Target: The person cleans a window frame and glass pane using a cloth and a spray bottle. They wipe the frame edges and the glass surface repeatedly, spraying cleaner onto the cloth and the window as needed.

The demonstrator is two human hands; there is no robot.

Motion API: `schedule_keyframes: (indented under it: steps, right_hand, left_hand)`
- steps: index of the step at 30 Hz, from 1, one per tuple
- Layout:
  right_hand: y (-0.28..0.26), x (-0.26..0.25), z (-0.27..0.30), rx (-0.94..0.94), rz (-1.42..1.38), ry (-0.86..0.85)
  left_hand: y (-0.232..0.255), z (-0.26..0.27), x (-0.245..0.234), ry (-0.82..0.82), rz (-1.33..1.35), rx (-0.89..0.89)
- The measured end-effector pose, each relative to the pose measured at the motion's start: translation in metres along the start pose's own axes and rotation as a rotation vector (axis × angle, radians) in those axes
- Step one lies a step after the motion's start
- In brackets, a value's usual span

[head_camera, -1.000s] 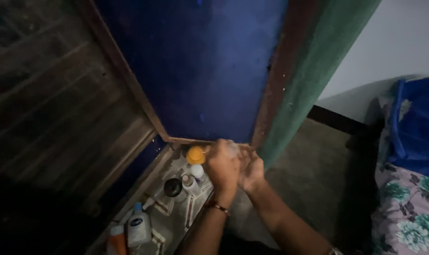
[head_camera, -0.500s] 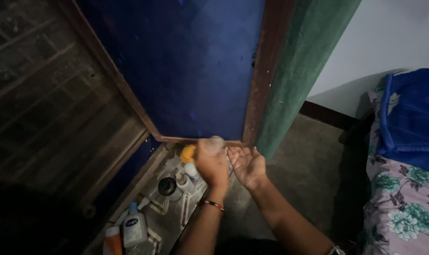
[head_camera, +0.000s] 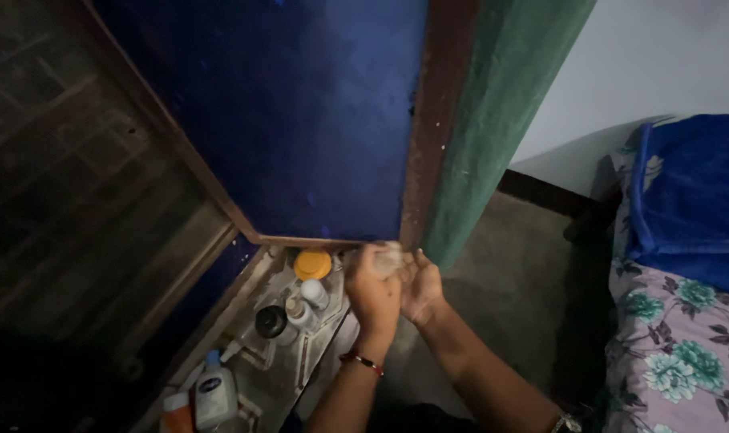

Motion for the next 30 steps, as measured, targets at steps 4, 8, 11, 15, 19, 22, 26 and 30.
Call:
schedule_keyframes:
  steps: [4, 8, 11, 15, 19, 22, 26, 30]
  right_hand:
    - [0.002, 0.012, 0.01, -0.003, 0.031, 0.007]
    - [-0.004, -0.003, 0.008, -0.02, 0.054, 0.03]
    - [-0.002, 0.004, 0.0, -0.092, -0.015, -0.039]
    - [0.019, 0.013, -0.005, -0.035, -0.018, 0.0]
    - [0.04, 0.033, -0.004, 0.008, 0.019, 0.016]
    - [0.039, 0.037, -0.001, 0.012, 0.041, 0.037]
    - [0.035, 0.037, 0.003, -0.001, 0.063, 0.009]
    - [0.033, 0.029, 0.005, 0.002, 0.062, 0.032]
  left_hand:
    - [-0.015, 0.006, 0.0, 0.043, 0.217, -0.145]
    - [0.017, 0.004, 0.014, -0.116, -0.037, 0.121]
    - [-0.002, -0.014, -0.019, 0.005, 0.038, -0.068]
    - [-0.036, -0.044, -0.11, 0.337, 0.098, -0.067]
    - [-0.053, -0.074, -0.156, 0.339, -0.165, 0.061]
    - [-0.048, -0.082, -0.152, 0.293, -0.366, 0.146]
    - [-0.046, -0.083, -0.13, 0.24, -0.729, 0.082]
    - [-0.062, -0.084, -0.124, 0.169, -0.71, 0.031]
Point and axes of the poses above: each hand's wrist, its own z-axis away from the middle knuckle, its own x-axis out of the palm, y = z × x, the point moved 9 cm from there along -z, towards the middle knuckle, and after that the axes turned 1 degree about y, right-handed, at the moved point
